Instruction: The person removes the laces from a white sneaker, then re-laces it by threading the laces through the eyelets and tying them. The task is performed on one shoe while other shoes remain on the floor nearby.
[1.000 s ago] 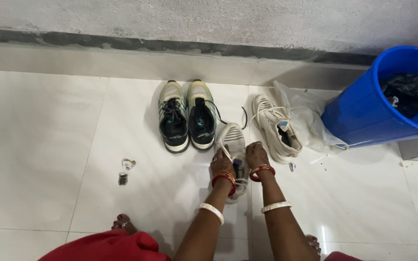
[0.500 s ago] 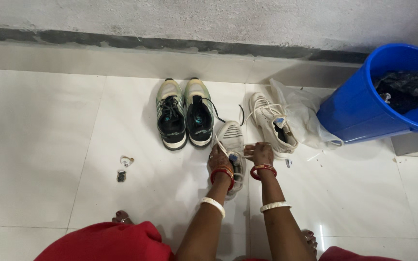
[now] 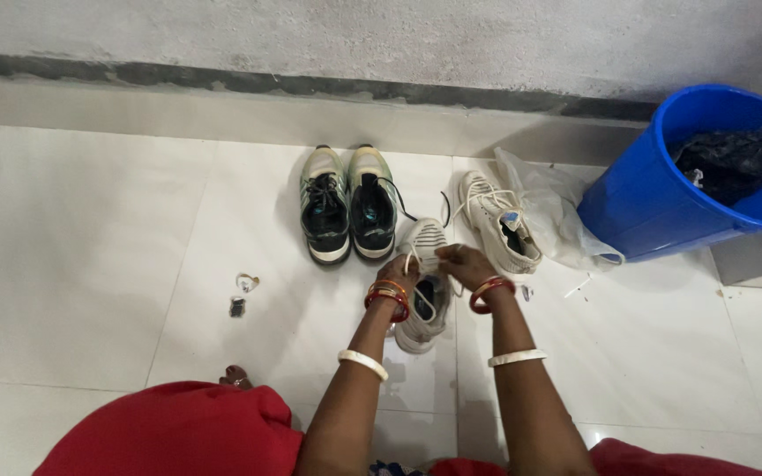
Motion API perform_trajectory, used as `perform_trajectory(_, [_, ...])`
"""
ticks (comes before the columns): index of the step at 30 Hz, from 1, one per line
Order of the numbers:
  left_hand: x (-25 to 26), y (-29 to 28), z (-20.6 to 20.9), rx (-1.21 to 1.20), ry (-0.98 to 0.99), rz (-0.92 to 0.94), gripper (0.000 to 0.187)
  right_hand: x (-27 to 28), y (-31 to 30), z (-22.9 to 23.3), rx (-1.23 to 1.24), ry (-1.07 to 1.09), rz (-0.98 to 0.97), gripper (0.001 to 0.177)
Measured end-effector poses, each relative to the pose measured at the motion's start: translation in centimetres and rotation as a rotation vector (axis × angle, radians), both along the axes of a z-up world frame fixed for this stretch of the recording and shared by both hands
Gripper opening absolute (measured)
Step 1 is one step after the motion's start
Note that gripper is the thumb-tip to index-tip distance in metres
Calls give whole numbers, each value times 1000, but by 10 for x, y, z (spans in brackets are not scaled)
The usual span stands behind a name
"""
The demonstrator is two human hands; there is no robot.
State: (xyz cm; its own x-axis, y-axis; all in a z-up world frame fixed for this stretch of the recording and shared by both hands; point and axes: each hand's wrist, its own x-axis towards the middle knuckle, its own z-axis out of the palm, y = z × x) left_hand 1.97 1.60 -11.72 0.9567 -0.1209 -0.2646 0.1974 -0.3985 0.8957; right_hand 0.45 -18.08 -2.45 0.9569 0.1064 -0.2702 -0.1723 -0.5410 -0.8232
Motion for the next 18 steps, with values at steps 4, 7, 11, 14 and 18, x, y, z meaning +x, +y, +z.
perform_trajectory(4, [6, 7, -2, -330, -56, 17, 29, -6, 30, 6, -7, 49, 16, 44])
perform_trajectory(7, [13, 13, 39, -51, -206, -15, 35, -6, 46, 35, -362, 36, -6, 40])
perform_trajectory(11, [-1, 18, 133, -366, -218, -1, 51, -8, 47, 104, -224, -165, -40, 44])
perform_trajectory(14, [-5, 14, 208, -520, -228, 23, 53, -15, 34, 168, -196, -210, -116, 47])
perform_trajectory(18, [-27, 11, 276, -641, -355, -26, 55, -35, 31, 230, 68, -398, -35, 41])
